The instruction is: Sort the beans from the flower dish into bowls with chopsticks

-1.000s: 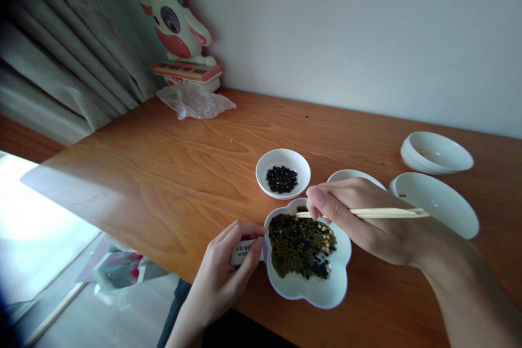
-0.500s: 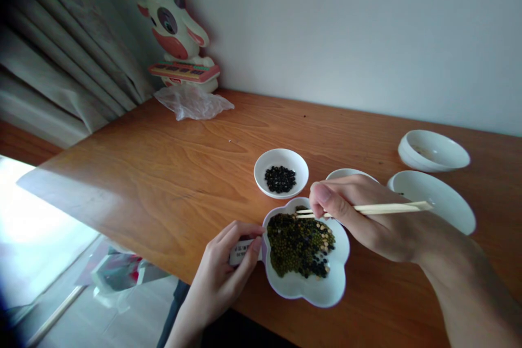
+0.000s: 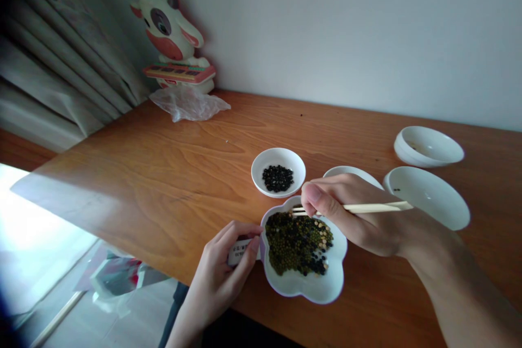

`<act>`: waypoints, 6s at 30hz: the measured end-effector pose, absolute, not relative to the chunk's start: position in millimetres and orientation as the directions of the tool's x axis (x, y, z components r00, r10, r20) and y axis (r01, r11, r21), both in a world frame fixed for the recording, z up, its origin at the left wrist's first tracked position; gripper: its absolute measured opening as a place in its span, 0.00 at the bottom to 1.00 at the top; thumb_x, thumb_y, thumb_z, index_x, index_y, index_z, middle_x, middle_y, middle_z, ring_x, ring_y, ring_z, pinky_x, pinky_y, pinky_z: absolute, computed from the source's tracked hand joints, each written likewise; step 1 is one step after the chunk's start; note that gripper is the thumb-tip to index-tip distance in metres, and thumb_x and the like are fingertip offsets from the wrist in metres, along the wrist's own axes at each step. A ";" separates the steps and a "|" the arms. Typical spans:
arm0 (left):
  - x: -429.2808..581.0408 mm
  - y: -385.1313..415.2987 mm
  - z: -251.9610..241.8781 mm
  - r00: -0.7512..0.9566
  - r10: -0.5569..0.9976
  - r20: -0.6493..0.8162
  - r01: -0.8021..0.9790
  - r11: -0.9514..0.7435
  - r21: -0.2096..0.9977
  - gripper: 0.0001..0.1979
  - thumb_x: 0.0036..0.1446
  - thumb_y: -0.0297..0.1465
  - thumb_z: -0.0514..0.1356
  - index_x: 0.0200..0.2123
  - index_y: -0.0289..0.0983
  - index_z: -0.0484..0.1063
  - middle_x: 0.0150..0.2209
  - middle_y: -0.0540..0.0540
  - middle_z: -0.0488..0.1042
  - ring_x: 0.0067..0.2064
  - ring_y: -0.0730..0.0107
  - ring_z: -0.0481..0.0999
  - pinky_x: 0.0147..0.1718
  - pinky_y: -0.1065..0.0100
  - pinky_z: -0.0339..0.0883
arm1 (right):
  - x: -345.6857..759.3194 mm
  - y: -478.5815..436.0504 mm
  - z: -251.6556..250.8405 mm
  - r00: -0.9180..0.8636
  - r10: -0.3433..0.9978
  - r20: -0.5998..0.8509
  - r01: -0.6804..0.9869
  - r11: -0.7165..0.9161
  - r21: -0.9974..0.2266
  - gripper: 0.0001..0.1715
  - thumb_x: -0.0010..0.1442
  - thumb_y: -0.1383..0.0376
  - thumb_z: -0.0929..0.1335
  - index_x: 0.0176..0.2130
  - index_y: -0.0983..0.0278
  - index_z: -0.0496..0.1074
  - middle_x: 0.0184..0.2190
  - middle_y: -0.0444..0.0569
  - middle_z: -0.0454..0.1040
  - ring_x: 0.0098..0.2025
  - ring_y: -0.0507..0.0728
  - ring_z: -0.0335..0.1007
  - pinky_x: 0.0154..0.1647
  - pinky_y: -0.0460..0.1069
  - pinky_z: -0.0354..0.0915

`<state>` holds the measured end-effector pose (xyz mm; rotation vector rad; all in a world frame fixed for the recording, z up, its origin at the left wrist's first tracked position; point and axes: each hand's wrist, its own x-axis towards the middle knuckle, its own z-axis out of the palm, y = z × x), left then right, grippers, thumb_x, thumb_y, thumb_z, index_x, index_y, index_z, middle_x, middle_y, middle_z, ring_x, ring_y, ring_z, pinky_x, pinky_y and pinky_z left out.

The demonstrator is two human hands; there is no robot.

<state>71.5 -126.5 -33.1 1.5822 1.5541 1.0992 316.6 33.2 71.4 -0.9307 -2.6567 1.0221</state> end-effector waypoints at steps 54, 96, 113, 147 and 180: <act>69.6 -127.0 -37.8 -0.063 0.992 0.106 0.435 -0.068 0.898 0.08 0.74 0.32 0.59 0.52 0.44 0.77 0.46 0.44 0.81 0.46 0.62 0.81 0.46 0.64 0.75 | 313.7 29.8 75.6 -0.800 0.599 -0.036 0.488 0.613 -0.621 0.30 0.78 0.48 0.55 0.34 0.59 0.74 0.27 0.46 0.75 0.30 0.58 0.67 0.34 0.54 0.56; 68.8 -125.7 -38.0 -0.057 0.990 0.131 0.461 -0.090 0.883 0.08 0.75 0.34 0.59 0.51 0.43 0.77 0.44 0.47 0.82 0.44 0.65 0.81 0.44 0.67 0.73 | 310.2 25.9 72.6 -0.777 0.627 -0.058 0.521 0.588 -0.619 0.34 0.79 0.45 0.55 0.35 0.61 0.74 0.27 0.44 0.74 0.29 0.53 0.68 0.34 0.52 0.56; 67.4 -127.9 -37.7 -0.051 0.991 0.124 0.446 -0.088 0.891 0.08 0.75 0.33 0.59 0.52 0.44 0.76 0.45 0.49 0.81 0.45 0.66 0.81 0.45 0.68 0.73 | 313.6 23.0 77.1 -0.800 0.600 -0.012 0.468 0.611 -0.638 0.35 0.79 0.45 0.54 0.34 0.63 0.73 0.28 0.47 0.74 0.30 0.55 0.68 0.35 0.53 0.55; 68.4 -127.5 -37.8 -0.057 0.990 0.125 0.453 -0.086 0.887 0.09 0.74 0.34 0.59 0.52 0.42 0.77 0.45 0.45 0.82 0.45 0.62 0.82 0.44 0.66 0.74 | 311.0 24.7 76.4 -0.831 0.556 -0.029 0.439 0.622 -0.648 0.33 0.79 0.47 0.54 0.34 0.62 0.71 0.26 0.45 0.71 0.29 0.54 0.65 0.35 0.52 0.57; 69.4 -126.5 -37.6 -0.063 0.990 0.128 0.457 -0.085 0.885 0.08 0.74 0.34 0.59 0.51 0.43 0.77 0.44 0.46 0.82 0.44 0.63 0.82 0.44 0.66 0.74 | 311.6 24.7 75.6 -0.826 0.563 -0.032 0.457 0.634 -0.623 0.32 0.80 0.49 0.54 0.34 0.62 0.71 0.27 0.44 0.71 0.29 0.53 0.65 0.34 0.52 0.54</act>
